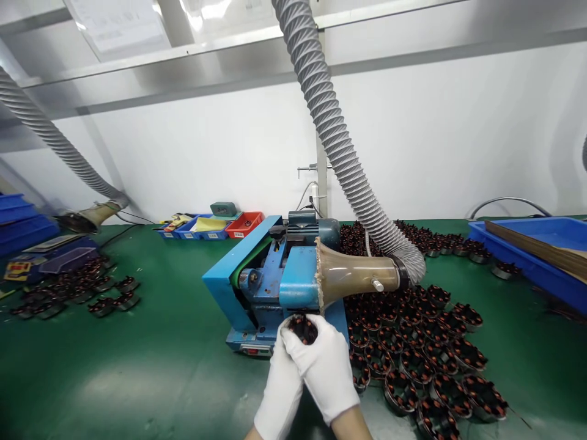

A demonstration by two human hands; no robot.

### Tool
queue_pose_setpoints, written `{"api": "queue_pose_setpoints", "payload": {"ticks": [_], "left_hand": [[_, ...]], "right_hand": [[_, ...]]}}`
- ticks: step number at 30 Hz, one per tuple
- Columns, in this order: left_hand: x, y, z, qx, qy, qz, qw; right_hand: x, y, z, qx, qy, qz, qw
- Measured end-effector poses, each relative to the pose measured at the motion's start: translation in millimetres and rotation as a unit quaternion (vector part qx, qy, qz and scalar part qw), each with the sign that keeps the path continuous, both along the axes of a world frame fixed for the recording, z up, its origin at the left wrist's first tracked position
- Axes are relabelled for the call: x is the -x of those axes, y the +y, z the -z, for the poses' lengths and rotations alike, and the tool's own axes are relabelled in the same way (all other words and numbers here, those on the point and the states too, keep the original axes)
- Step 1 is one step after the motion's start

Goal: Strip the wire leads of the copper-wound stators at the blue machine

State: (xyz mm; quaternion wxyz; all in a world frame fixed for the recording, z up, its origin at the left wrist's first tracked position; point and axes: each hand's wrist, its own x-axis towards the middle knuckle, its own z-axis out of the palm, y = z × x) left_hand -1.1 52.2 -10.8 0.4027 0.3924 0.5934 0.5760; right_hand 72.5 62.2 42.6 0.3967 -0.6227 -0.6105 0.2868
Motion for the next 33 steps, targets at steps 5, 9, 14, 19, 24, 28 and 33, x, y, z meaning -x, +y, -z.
{"api": "queue_pose_setpoints", "payload": {"ticks": [5, 9, 14, 19, 24, 28, 33], "left_hand": [[4.4, -13.1, 15.3, 0.012, -0.007, 0.003, 1.000], [5.1, 0.5, 10.6, 0.015, 0.000, 0.021, 1.000], [1.3, 16.4, -8.4, 0.005, 0.016, 0.030, 0.999], [1.2, 1.8, -10.5, 0.018, 0.028, 0.034, 0.999], [10.7, -32.1, -4.7, -0.015, 0.068, 0.039, 0.997], [19.4, -44.9, -11.5, -0.027, 0.059, 0.113, 0.991], [23.0, -46.2, -15.0, 0.038, -0.028, 0.186, 0.981]], "right_hand": [[2.4, -15.3, 9.4, -0.020, -0.031, 0.006, 0.999], [2.6, -3.6, 6.2, -0.013, -0.004, 0.010, 1.000], [0.4, 12.4, -3.8, -0.015, 0.000, 0.008, 1.000], [1.2, -2.7, 2.7, -0.008, 0.006, 0.005, 1.000], [-18.3, -36.5, 21.3, -0.057, 0.029, -0.070, 0.995], [-37.7, -49.7, 21.6, -0.044, 0.062, -0.098, 0.992], [-41.4, -49.6, 13.5, 0.147, 0.294, -0.121, 0.937]]}}
